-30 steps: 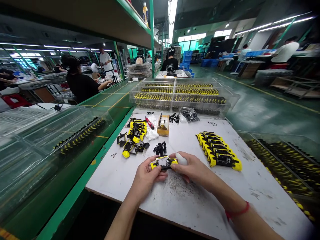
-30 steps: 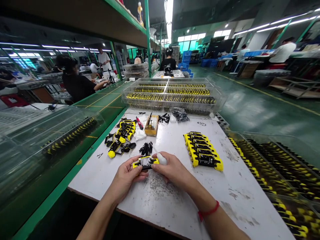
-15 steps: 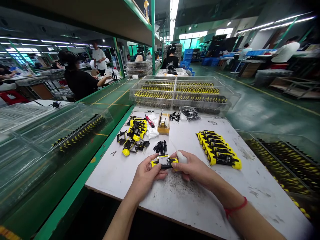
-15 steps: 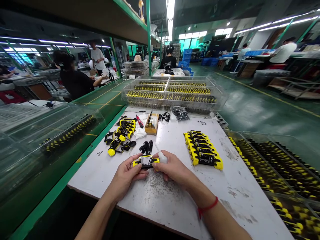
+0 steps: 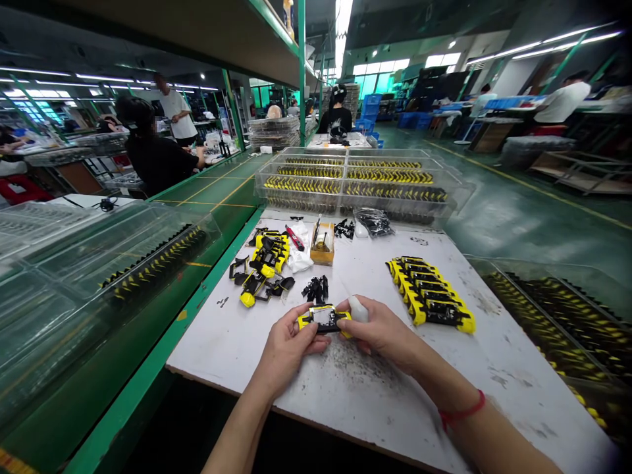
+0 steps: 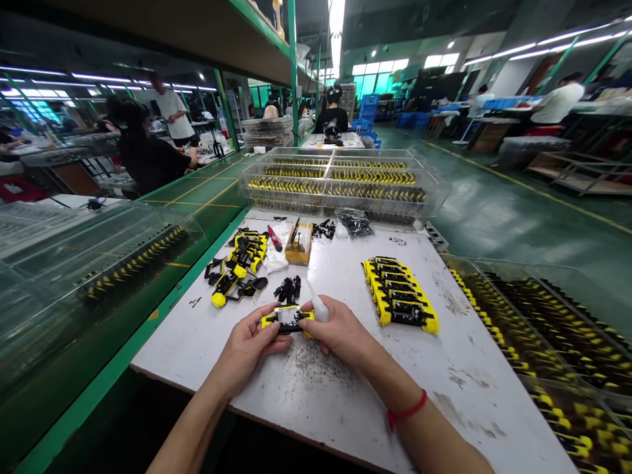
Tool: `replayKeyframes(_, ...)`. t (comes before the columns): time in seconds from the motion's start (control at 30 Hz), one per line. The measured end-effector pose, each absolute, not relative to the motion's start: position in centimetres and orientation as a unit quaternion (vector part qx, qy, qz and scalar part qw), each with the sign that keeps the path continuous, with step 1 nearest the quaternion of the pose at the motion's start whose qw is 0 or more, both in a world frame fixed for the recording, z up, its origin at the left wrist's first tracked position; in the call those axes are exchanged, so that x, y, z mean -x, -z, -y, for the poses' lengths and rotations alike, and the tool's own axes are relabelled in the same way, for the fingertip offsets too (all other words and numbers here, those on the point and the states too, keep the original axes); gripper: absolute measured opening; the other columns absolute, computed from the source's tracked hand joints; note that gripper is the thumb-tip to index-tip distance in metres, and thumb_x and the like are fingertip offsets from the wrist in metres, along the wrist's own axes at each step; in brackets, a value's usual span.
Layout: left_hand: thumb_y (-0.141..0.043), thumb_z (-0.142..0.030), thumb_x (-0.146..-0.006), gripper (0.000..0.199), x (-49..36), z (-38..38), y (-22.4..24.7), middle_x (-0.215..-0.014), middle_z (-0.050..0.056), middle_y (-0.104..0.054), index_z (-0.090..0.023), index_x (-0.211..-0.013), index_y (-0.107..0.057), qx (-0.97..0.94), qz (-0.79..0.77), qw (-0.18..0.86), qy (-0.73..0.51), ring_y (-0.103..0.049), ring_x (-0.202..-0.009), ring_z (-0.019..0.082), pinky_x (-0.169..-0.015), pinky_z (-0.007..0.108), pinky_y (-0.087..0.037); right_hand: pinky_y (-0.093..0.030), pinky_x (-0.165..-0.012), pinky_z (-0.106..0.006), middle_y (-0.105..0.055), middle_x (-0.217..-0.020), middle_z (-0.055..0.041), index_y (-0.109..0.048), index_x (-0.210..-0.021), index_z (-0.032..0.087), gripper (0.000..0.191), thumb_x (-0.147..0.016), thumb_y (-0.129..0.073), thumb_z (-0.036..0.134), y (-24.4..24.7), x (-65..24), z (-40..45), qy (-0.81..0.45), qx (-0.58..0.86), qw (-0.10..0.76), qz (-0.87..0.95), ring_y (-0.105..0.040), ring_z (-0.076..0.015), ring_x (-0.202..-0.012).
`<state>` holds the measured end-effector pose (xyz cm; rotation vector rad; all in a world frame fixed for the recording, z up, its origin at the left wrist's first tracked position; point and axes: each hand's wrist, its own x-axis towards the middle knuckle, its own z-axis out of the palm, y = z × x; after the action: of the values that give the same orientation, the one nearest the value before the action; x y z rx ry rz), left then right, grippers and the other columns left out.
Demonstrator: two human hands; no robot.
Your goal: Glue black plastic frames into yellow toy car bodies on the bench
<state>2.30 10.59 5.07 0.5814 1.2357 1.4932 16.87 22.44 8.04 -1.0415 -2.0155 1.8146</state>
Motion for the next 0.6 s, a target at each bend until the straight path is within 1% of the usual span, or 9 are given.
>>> replayKeyframes(0.17, -0.071, -0.029, -0.079, 0.064, -2.42, -10.48, -5.04, -0.093, 0.01, -0.072, -0.01, -0.134, -0.044, -0.24, -0.519, 0.521, -0.634, -0.071, -0.076, 0.016, -0.078, 0.027, -0.057, -0.033, -0.042, -0.021, -0.059, -0.065, 0.0034, -0.054, -0.098, 0.018, 0.025, -0.079, -0.06, 0.033, -8.23, -16.92, -22.42, -0.588, 0.351, 0.113, 0.72, -0.043, -0.0074, -0.044)
replayKeyframes(0.27, -0.072, -0.031, -0.078, 0.066, -2.57, -10.5, -4.98, -0.095, 0.012, -0.072, -0.009, -0.134, -0.045, -0.239, -0.518, 0.512, -0.642, -0.07, -0.075, 0.017, -0.075, 0.027, -0.057, -0.034, -0.043, -0.02, -0.055, -0.062, 0.005, -0.054, -0.098, 0.019, 0.026, -0.078, -0.061, 0.034, -8.34, -17.03, -22.36, -0.599, 0.332, 0.106, 0.721, -0.045, -0.0083, -0.046)
replayKeyframes(0.43, -0.071, -0.034, -0.078, 0.064, -2.87, -10.43, -4.83, -0.088, 0.011, -0.072, -0.009, -0.132, -0.048, -0.266, -0.536, 0.481, -0.641, -0.07, -0.072, 0.018, -0.073, 0.03, -0.058, -0.032, -0.041, -0.02, -0.055, -0.059, 0.0053, -0.053, -0.097, 0.019, 0.026, -0.075, -0.063, 0.03, -8.22, -16.83, -22.17, -0.596, 0.357, 0.122, 0.709, -0.043, -0.0087, -0.045)
replayKeyframes(0.6, -0.069, -0.035, -0.079, 0.066, -2.67, -10.3, -4.77, -0.089, 0.012, -0.072, -0.009, -0.135, -0.045, -0.253, -0.517, 0.506, -0.643, -0.071, -0.078, 0.022, -0.077, 0.035, -0.057, -0.031, -0.04, -0.021, -0.059, -0.06, 0.0044, -0.052, -0.093, 0.019, 0.027, -0.071, -0.063, 0.028, -8.33, -16.34, -22.03, -0.608, 0.383, 0.133, 0.683, -0.042, -0.0081, -0.043)
